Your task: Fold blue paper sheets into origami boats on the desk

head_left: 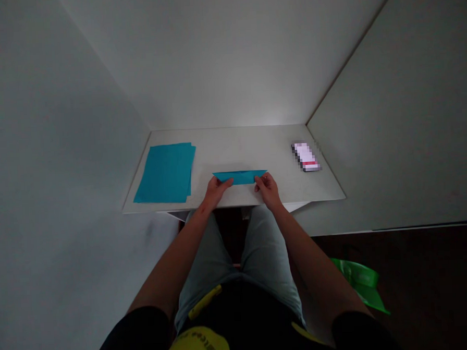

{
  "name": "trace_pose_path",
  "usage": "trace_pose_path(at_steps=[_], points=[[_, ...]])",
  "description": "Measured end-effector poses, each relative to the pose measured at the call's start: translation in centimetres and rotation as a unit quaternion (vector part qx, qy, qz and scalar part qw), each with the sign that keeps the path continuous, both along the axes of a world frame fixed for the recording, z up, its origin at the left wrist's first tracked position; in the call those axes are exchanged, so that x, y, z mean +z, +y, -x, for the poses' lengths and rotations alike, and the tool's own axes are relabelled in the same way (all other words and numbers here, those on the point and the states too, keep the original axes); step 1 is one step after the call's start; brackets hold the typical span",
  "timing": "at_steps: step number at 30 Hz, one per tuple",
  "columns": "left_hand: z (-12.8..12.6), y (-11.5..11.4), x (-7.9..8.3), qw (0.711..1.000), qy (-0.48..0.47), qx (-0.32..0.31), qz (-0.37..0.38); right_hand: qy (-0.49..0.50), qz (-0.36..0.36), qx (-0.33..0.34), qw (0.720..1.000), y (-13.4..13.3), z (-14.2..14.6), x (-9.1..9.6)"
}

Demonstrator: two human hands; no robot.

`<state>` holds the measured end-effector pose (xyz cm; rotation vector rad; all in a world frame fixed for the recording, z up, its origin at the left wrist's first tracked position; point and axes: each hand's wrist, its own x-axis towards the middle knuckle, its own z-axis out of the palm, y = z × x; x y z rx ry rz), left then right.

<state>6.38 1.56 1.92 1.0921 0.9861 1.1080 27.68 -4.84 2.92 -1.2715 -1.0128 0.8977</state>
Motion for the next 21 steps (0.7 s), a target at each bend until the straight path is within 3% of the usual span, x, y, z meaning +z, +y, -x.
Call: trace_pose_path(at_steps=[3,8,13,17,21], points=[[0.24,-0.28,0.55,0.998,0.057,-0.024,-0.013,-0.034,0.030,0.033,0.998,-0.21,-0.02,0.21],[0.38,-0.44,0.92,0.997,0.069,-0.036,-0.001,-0.095,0.075,0.070,0.990,-0.45,-0.15,0.39],[0.42,-0.35,0.56,0.995,0.093,0.021,-0.002,-0.100,0.078,0.045,0.991,-0.38,-0.38,0.07],[0.22,-0.38,0.30,0.995,0.091,0.027,-0.007,-0.097,0.087,0.016,0.991,-0.42,-0.63,-0.15],[-0.10,-0.20,0.34,0.999,0.031,0.041,-0.010,-0.081,0.036,0.004,0.996,-0.59,-0.70,-0.22]])
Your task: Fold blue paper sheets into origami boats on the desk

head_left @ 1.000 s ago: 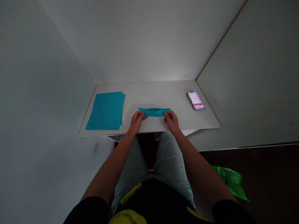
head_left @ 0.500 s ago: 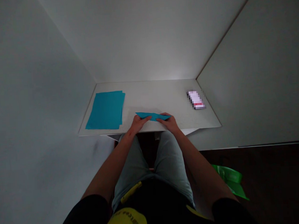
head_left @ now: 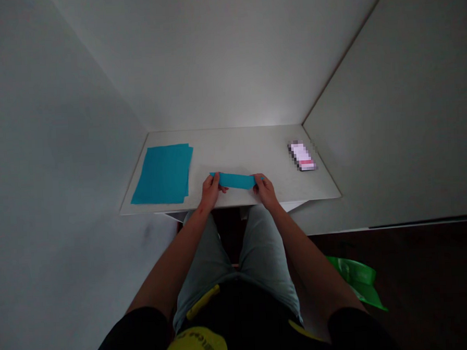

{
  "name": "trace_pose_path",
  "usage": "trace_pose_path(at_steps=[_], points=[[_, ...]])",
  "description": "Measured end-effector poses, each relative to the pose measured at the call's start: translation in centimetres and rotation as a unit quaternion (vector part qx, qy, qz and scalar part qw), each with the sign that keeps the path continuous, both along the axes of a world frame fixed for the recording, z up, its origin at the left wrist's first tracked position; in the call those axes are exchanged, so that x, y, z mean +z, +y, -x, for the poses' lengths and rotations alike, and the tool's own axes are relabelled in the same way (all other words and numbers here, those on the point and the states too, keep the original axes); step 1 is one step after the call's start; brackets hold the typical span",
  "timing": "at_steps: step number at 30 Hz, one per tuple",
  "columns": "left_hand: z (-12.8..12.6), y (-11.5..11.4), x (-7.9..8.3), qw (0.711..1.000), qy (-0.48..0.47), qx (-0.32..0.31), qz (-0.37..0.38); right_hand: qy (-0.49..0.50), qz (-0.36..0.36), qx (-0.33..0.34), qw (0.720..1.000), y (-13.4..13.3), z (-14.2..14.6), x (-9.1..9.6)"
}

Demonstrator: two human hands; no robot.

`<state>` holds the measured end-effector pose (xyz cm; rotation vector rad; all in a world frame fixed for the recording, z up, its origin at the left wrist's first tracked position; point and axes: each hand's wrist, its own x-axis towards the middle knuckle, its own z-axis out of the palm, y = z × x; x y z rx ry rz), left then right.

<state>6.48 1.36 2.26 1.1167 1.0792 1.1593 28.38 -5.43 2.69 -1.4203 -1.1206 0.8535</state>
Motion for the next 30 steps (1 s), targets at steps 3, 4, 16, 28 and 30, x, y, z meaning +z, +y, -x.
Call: trace_pose_path(at_steps=[3,4,16,28,30], points=[[-0.1,0.2,0.1,0.999,-0.047,0.013,0.007,0.005,-0.035,0.026,0.999,-0.2,0.1,-0.3],[-0.1,0.3,0.1,0.998,-0.057,0.017,0.012,-0.001,-0.041,0.032,0.999,-0.3,0.1,-0.4],[-0.8,-0.6,0.9,0.999,0.010,0.034,0.012,-0.177,-0.072,0.163,0.968,-2.5,0.5,0.6],[-0.3,-0.8,1.2,0.998,0.025,-0.053,-0.007,-0.411,-0.075,0.254,0.872,-5.4,-2.9,2.8],[-0.3,-0.9,1.1,0.997,0.025,-0.065,-0.020,-0.436,-0.075,0.252,0.861,-5.6,-3.1,3.0]])
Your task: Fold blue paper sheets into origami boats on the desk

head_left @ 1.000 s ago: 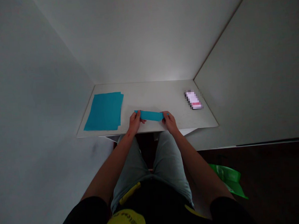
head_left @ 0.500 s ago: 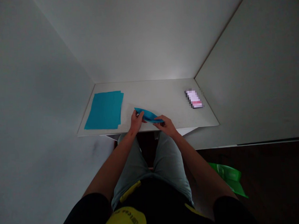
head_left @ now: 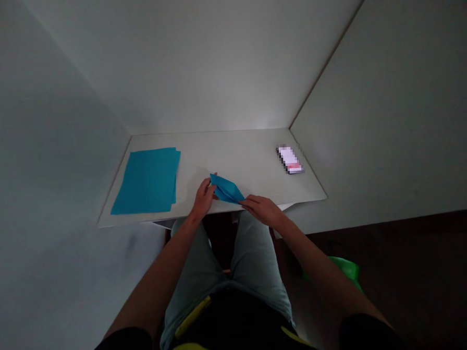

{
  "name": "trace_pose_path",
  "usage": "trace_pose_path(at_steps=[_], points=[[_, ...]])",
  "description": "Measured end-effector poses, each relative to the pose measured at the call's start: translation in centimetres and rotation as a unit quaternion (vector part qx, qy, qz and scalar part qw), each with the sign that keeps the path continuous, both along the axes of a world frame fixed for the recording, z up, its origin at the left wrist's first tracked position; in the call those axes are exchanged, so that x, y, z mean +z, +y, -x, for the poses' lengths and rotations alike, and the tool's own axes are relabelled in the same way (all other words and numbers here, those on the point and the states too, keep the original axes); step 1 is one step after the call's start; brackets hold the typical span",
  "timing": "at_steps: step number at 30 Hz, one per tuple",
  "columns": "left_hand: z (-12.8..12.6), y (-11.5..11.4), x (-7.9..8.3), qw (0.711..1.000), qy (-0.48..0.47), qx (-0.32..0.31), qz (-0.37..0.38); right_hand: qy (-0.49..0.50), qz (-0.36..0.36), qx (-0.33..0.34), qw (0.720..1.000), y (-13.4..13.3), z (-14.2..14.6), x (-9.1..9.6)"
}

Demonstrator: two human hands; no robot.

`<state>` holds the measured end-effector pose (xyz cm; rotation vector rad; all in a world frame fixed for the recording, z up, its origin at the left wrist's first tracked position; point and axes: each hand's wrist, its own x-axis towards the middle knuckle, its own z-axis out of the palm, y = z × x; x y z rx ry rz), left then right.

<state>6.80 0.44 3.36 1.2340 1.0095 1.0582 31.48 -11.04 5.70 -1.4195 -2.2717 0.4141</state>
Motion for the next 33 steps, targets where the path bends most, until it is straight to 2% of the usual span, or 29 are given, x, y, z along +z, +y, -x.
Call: trace_pose_path(at_steps=[4,8,12,15,19,22,24,29,33], points=[[0.1,-0.3,0.1,1.000,-0.003,-0.002,-0.015,-0.009,-0.010,-0.059,0.998,0.6,-1.9,1.1],[0.2,-0.5,0.3,0.999,0.012,-0.001,-0.034,0.003,-0.021,-0.160,0.987,3.3,-5.8,2.6],[0.2,-0.4,-0.1,0.999,0.026,-0.006,-0.028,-0.006,-0.023,-0.262,0.965,7.9,-9.6,3.0],[0.2,-0.3,-0.3,0.999,0.036,-0.015,-0.024,-0.042,-0.015,-0.321,0.946,12.0,-11.3,2.9],[0.2,-0.3,-0.2,0.997,0.061,-0.019,-0.038,-0.037,-0.020,-0.353,0.935,16.8,-12.1,2.6],[0.2,-0.4,0.1,0.996,0.072,-0.018,-0.044,0.024,-0.019,-0.292,0.956,18.7,-11.7,2.2],[0.3,-0.4,0.2,0.996,0.075,-0.016,-0.048,0.047,-0.016,-0.238,0.970,18.8,-10.8,1.6],[0.1,-0.3,0.1,0.997,0.061,-0.016,-0.043,0.066,0.015,-0.189,0.980,15.6,-6.1,-0.9],[-0.2,-0.4,0.1,0.999,0.031,-0.001,-0.018,0.191,0.033,-0.182,0.964,12.6,-1.2,-2.8]])
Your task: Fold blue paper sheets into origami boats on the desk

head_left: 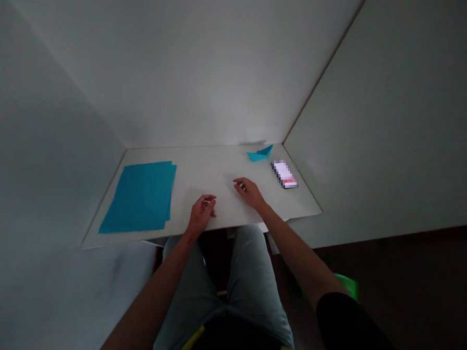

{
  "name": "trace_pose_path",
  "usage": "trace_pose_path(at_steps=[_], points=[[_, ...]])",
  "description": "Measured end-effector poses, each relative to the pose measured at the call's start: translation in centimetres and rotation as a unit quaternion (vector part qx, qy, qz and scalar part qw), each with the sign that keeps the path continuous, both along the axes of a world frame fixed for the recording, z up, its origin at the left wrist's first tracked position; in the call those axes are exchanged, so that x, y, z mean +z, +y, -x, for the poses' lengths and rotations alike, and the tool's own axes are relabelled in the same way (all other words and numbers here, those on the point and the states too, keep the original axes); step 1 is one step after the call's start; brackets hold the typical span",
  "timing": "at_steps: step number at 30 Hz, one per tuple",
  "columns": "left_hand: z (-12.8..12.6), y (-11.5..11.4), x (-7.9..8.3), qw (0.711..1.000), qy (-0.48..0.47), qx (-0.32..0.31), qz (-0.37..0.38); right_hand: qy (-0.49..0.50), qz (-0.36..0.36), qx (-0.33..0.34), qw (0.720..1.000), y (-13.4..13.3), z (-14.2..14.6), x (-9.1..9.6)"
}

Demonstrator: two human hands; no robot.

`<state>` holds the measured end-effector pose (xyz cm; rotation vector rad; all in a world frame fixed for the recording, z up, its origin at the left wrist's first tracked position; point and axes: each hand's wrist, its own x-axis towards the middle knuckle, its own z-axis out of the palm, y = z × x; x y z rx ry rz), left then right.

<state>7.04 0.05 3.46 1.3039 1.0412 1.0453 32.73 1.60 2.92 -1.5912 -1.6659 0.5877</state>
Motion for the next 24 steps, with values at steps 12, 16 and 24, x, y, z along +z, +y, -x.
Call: trace_pose_path(at_steps=[12,16,24], points=[[18.8,-1.1,1.3,0.874,0.420,0.103,-0.224,0.071,0.001,-0.020,0.997,-1.6,2.7,-0.5],[21.6,-2.7,-0.1,0.847,0.484,0.032,-0.217,0.062,0.003,-0.022,0.998,-1.6,2.8,-0.4],[22.8,-4.1,1.4,0.819,0.530,-0.044,-0.213,0.021,0.023,-0.025,0.999,-1.4,2.7,-1.0]])
